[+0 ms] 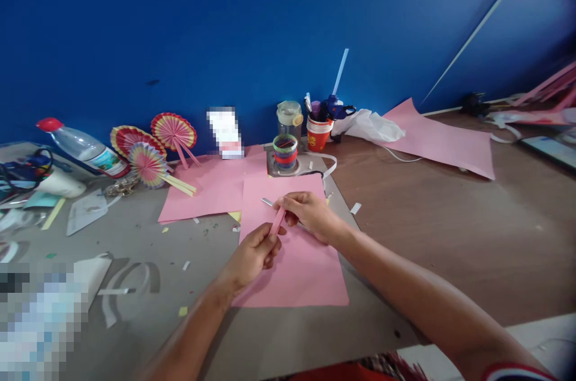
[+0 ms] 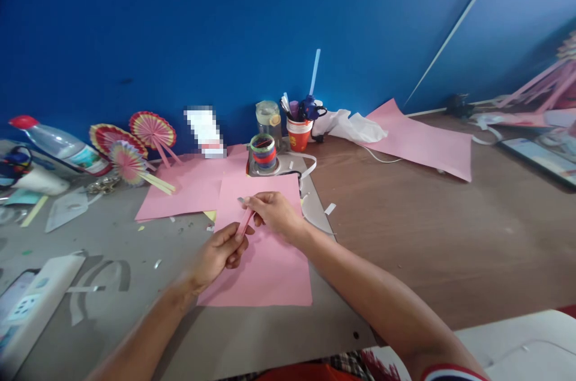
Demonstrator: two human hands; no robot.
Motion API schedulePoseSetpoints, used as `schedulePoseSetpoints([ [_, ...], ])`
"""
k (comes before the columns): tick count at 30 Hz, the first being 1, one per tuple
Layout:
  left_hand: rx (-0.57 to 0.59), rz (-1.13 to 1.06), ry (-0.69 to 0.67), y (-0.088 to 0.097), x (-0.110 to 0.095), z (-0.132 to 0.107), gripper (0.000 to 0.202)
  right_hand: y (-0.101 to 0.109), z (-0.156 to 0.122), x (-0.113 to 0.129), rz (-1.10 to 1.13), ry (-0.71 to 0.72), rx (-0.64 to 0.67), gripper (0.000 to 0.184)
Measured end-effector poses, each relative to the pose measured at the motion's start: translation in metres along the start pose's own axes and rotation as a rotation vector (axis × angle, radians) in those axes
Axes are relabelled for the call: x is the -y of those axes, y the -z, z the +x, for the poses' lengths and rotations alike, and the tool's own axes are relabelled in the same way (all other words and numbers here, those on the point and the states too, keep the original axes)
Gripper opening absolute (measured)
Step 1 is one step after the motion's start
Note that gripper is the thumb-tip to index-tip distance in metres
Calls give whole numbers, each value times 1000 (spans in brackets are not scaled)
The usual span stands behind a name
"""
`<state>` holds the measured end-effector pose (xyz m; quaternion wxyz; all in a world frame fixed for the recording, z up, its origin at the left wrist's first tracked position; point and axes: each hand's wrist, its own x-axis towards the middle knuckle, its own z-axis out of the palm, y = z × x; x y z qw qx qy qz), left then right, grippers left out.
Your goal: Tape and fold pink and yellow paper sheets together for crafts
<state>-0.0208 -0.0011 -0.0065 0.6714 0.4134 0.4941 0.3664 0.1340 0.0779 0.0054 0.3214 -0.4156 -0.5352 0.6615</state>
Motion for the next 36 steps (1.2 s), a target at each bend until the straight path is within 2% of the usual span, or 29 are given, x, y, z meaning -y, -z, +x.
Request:
schedulePoseSetpoints([
  [8, 36, -151, 42, 3, -3, -1, 43, 3, 3, -3, 45, -24, 2, 28],
  [12, 63, -222, 84, 3, -5, -2, 40, 2, 4, -1, 90, -35, 12, 28],
  [18, 102, -259, 129, 4, -3, -1, 29, 1, 4, -1, 97, -59, 8, 26],
  [24, 115, -272, 147, 3, 0, 0, 35, 4, 5, -5, 89, -85, 2, 25],
  [30, 152, -394, 200, 9, 4, 1, 41, 5, 6, -4, 58, -87, -27, 24],
  [36, 133, -349, 203, 7, 1, 1, 34, 3, 3, -3, 5, -98, -51, 22],
])
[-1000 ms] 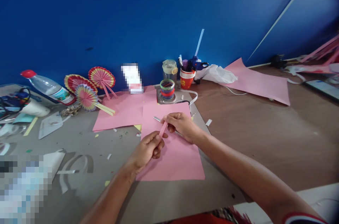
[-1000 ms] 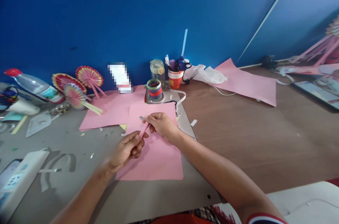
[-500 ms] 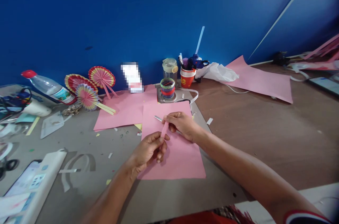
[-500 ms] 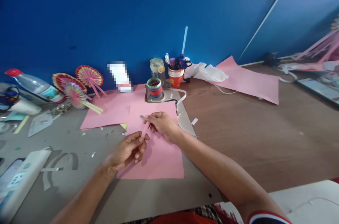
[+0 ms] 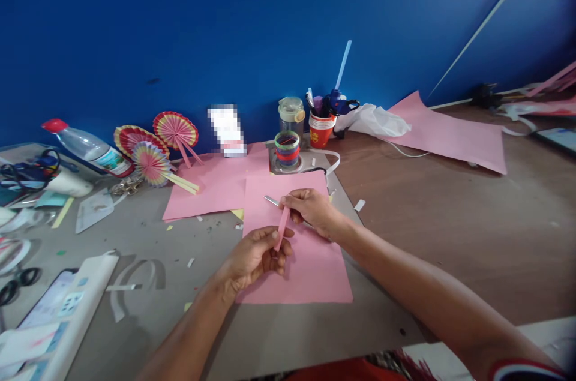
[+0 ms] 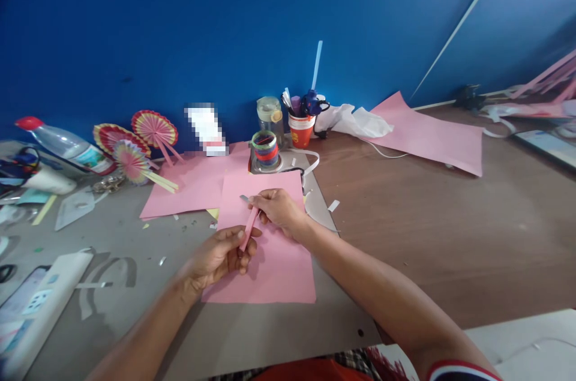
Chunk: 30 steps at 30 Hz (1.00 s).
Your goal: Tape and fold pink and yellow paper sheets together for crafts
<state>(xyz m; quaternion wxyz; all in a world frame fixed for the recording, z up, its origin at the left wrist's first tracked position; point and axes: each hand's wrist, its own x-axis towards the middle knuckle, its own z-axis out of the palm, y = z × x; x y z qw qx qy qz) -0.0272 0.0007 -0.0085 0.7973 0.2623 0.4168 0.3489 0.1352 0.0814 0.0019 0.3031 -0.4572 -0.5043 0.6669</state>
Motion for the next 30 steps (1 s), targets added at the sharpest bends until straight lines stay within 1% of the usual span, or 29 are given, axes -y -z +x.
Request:
schedulePoseSetpoints([
  [5, -23, 22, -5, -5, -2, -1, 33, -1, 2, -4, -3, 3, 2, 20],
  [11, -62, 45, -15, -6, -1, 0, 32, -1, 5, -11, 6, 21, 1, 19],
  [18, -104, 141, -11, -8, -2, -1, 36, -2, 4, -9, 20, 2, -9, 18],
  [20, -127, 158, -30, -9, -2, -1, 36, -2, 2, -6, 47, -4, 10, 21],
  [25, -157, 162, -101, -8, -3, 0, 35, 1, -2, 2, 166, 0, 88, 37],
  [27, -154, 167, -107, -8, -3, -1, 36, 1, -3, 3, 179, 9, 95, 34],
  [30, -143, 181, -110, -8, -3, -1, 38, -1, -3, 2, 173, 26, 67, 26],
])
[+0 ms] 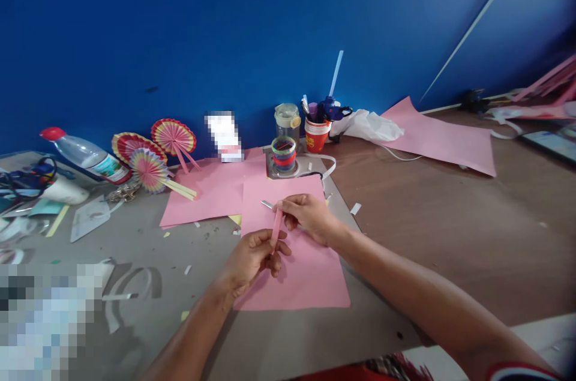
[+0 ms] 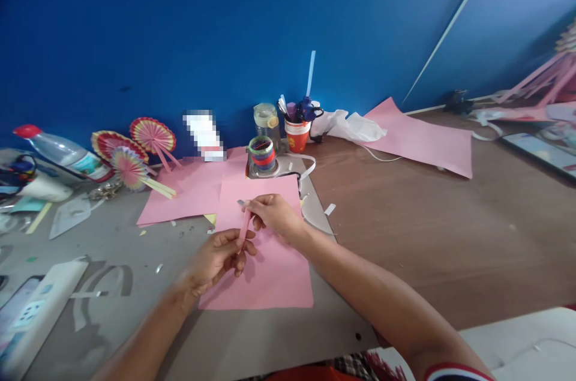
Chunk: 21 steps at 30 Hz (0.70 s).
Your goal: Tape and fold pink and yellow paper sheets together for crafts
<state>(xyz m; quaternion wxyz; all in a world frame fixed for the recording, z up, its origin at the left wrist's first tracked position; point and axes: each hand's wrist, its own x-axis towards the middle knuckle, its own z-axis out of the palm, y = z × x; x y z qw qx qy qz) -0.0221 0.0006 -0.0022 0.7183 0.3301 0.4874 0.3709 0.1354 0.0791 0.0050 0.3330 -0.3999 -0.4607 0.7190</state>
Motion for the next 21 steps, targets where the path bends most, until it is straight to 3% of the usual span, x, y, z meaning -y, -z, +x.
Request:
schedulePoseSetpoints([
  [8, 18, 61, -71, -2, 5, 0, 38, -2, 4, 0, 138, -34, -33, 23],
  [12, 2, 8, -29, 0, 2, 0, 36, 0, 4, 0, 193, -73, 33, 29],
  [16, 13, -99, 38, 4, -1, 1, 36, 1, 4, -2, 106, -72, 57, 40],
  [21, 29, -131, 70, 4, -2, 2, 38, -5, 4, -5, -27, -52, 8, 30],
])
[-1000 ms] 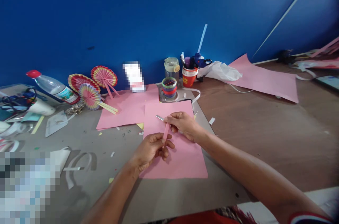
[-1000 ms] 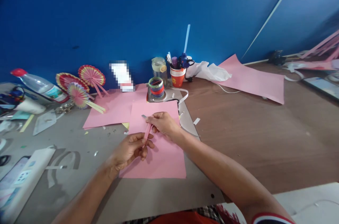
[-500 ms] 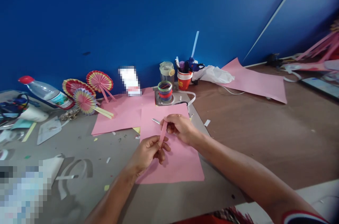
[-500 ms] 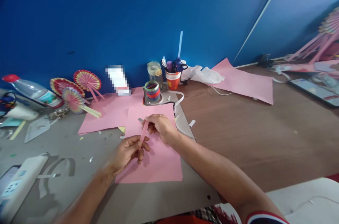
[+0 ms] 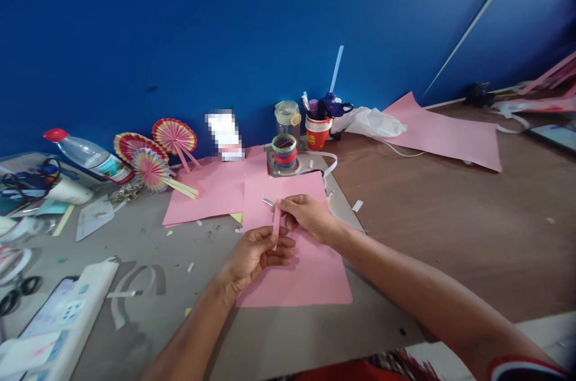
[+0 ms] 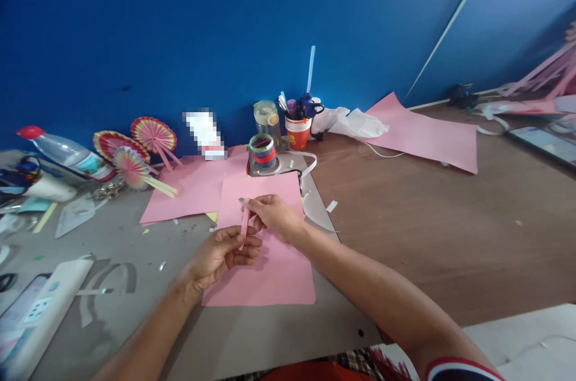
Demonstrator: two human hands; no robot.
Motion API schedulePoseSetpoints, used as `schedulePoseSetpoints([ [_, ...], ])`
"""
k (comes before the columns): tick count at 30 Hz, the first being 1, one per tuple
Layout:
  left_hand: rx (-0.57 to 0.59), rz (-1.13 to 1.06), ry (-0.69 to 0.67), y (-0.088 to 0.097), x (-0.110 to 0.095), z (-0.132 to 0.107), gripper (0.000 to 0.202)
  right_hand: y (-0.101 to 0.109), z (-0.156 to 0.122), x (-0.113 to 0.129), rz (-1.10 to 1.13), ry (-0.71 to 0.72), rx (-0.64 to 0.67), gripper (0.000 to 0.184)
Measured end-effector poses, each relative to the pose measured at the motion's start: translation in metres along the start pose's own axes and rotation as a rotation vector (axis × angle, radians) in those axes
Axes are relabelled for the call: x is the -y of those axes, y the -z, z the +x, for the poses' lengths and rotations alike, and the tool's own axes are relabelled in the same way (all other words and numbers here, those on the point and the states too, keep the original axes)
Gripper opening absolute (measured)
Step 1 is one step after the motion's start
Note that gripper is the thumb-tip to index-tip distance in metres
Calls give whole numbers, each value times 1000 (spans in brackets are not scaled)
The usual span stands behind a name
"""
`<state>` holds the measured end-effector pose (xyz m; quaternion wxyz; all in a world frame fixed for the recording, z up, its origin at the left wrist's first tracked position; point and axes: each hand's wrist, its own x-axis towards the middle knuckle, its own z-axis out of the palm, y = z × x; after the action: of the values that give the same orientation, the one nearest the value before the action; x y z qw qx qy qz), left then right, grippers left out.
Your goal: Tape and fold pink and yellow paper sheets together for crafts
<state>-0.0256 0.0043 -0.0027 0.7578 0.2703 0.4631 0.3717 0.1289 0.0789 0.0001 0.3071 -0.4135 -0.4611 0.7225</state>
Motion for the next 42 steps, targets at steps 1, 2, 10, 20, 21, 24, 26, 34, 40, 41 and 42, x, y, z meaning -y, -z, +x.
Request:
schedulePoseSetpoints([
  [1, -1, 2, 2, 0, 0, 0, 38, -1, 0, 0, -15, 4, -9, 28],
  [2, -3, 3, 4, -1, 0, 0, 37, -1, -1, 0, -25, 9, -19, 27],
  [10, -9, 93, -23, -4, 3, 1, 38, 1, 2, 0, 46, 21, -36, 18],
  [20, -45, 208, -179, -8, 5, -1, 47, -5, -2, -3, 84, 147, -54, 24],
  [21, -46, 223, -195, -8, 6, -1, 47, -5, -4, -2, 67, 164, -57, 24],
  [24, -58, 254, -234, -8, 7, -1, 47, -4, -8, 6, 11, 224, -43, 24],
  [26, -69, 270, -252, -8, 8, 0, 46, -4, -12, 10, -14, 266, -18, 21],
  [34, -6, 423, -328, -3, 11, 1, 45, -4, -7, 7, 66, 313, -52, 22],
  [40, -90, 657, -454, 9, 19, 9, 41, -7, -2, 5, 115, 276, -88, 19],
  [41, -95, 659, -447, 9, 19, 10, 42, -7, -2, 6, 111, 278, -99, 19],
  [42, -96, 660, -436, 10, 17, 10, 43, -8, -3, 7, 103, 286, -112, 19],
])
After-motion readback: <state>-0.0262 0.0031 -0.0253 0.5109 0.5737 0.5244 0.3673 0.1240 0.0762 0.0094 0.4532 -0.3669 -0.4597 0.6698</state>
